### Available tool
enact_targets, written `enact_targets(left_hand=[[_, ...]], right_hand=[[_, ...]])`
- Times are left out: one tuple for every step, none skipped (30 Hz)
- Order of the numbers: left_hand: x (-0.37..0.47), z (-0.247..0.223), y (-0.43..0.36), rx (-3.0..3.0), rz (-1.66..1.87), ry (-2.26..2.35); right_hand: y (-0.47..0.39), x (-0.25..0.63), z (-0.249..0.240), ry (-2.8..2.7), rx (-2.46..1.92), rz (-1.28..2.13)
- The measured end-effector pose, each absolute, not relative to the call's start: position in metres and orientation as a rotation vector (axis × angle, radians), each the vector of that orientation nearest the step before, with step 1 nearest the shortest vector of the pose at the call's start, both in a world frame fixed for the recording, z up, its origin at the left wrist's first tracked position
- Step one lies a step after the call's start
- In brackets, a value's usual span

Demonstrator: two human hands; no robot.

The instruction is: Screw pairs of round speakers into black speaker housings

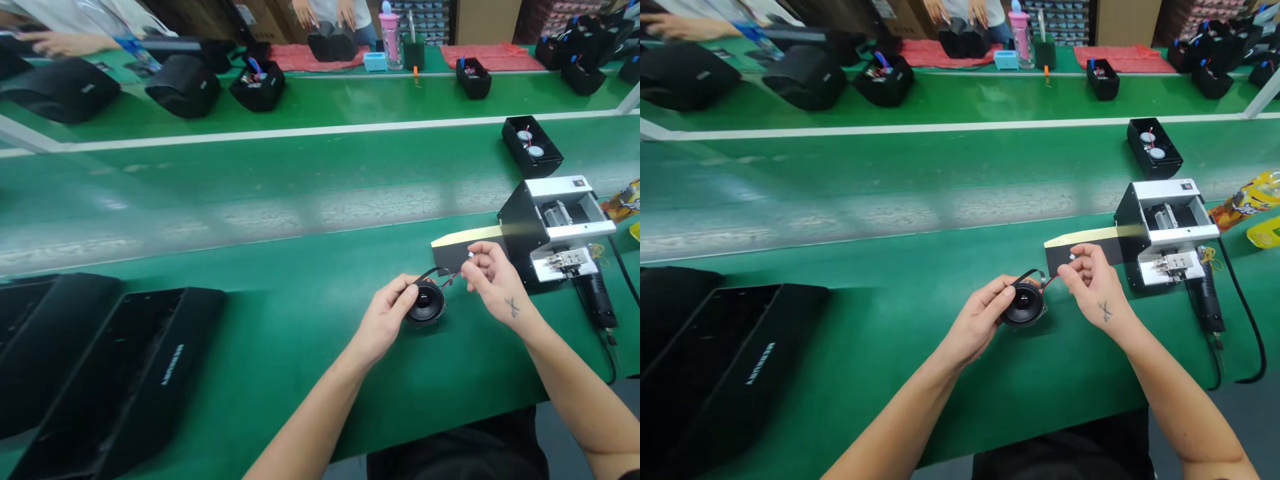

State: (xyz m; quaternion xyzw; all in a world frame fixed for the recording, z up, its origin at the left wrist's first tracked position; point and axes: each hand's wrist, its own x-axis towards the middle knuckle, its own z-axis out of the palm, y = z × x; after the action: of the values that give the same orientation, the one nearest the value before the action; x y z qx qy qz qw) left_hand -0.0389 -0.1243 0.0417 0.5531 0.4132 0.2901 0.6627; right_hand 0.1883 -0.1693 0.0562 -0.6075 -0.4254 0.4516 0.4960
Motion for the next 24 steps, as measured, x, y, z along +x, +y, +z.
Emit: enact_targets(left_hand=[[-0.039,0.043,-0.125,1.244,0.635,0.911],[-0.04,0.044,-0.126,1.238,0.616,0.89],[-0.04,0.046,-0.126,1.233,0.6,0.872],[-0.041,0.047,-0.127,1.228,0.588,0.857],[-0.042,0.048,-0.127,1.223,0.579,0.844],[-0.042,0.048,-0.128,1.219,0.569,0.833],[-0.043,0.049,-0.129,1.215,0.559,0.823],[-0.044,0.05,-0.129,1.21,0.548,0.814],[-0.045,0.051,-0.13,1.21,0.539,0.803],[-0.046,0.052,-0.13,1.22,0.533,0.793],[-0.047,0.054,-0.13,1.245,0.527,0.784],[-0.048,0.056,-0.13,1.286,0.522,0.78],[-0.048,0.058,-0.129,1.34,0.515,0.781],[-0.049,0.061,-0.128,1.399,0.502,0.785],[-0.049,0.063,-0.128,1.453,0.484,0.789],[-0.048,0.064,-0.127,1.499,0.466,0.795],[-0.048,0.065,-0.126,1.538,0.447,0.795],[-0.047,0.066,-0.126,1.572,0.434,0.792],[-0.046,0.067,-0.126,1.602,0.425,0.788],[-0.045,0.067,-0.126,1.631,0.421,0.787],[-0.044,0.066,-0.127,1.657,0.423,0.79],[-0.043,0.066,-0.127,1.676,0.426,0.793],[-0.042,0.065,-0.128,1.688,0.431,0.796],[-0.042,0.065,-0.128,1.692,0.438,0.8]], right_hand=[[-0.166,0.188,0.057,-1.017,-1.454,1.131],[-0.163,0.188,0.058,-1.009,-1.438,1.176],[-0.162,0.187,0.058,-1.005,-1.426,1.224],[-0.161,0.186,0.057,-1.004,-1.418,1.27],[-0.16,0.185,0.055,-1.006,-1.414,1.308],[-0.159,0.183,0.053,-1.011,-1.415,1.338],[-0.158,0.182,0.049,-1.019,-1.42,1.359],[-0.156,0.181,0.044,-1.029,-1.428,1.375],[-0.155,0.18,0.039,-1.046,-1.44,1.391],[-0.153,0.181,0.034,-1.07,-1.458,1.409],[-0.151,0.182,0.03,-1.102,-1.482,1.426],[-0.15,0.184,0.027,-1.139,-1.514,1.431],[-0.149,0.187,0.026,-1.174,-1.559,1.409],[-0.15,0.192,0.027,-1.201,-1.619,1.347],[-0.151,0.196,0.031,-1.216,-1.685,1.243],[-0.154,0.2,0.038,-1.22,-1.747,1.11],[-0.157,0.204,0.046,-1.216,-1.795,0.97],[-0.161,0.206,0.056,-1.212,-1.82,0.848],[-0.166,0.207,0.065,-1.23,-1.809,0.765],[-0.171,0.205,0.074,-1.282,-1.765,0.724],[-0.175,0.203,0.081,-1.367,-1.701,0.71],[-0.18,0.199,0.085,-1.473,-1.633,0.7],[-0.184,0.195,0.087,-1.585,-1.576,0.674],[-0.187,0.19,0.086,-1.69,-1.539,0.63]])
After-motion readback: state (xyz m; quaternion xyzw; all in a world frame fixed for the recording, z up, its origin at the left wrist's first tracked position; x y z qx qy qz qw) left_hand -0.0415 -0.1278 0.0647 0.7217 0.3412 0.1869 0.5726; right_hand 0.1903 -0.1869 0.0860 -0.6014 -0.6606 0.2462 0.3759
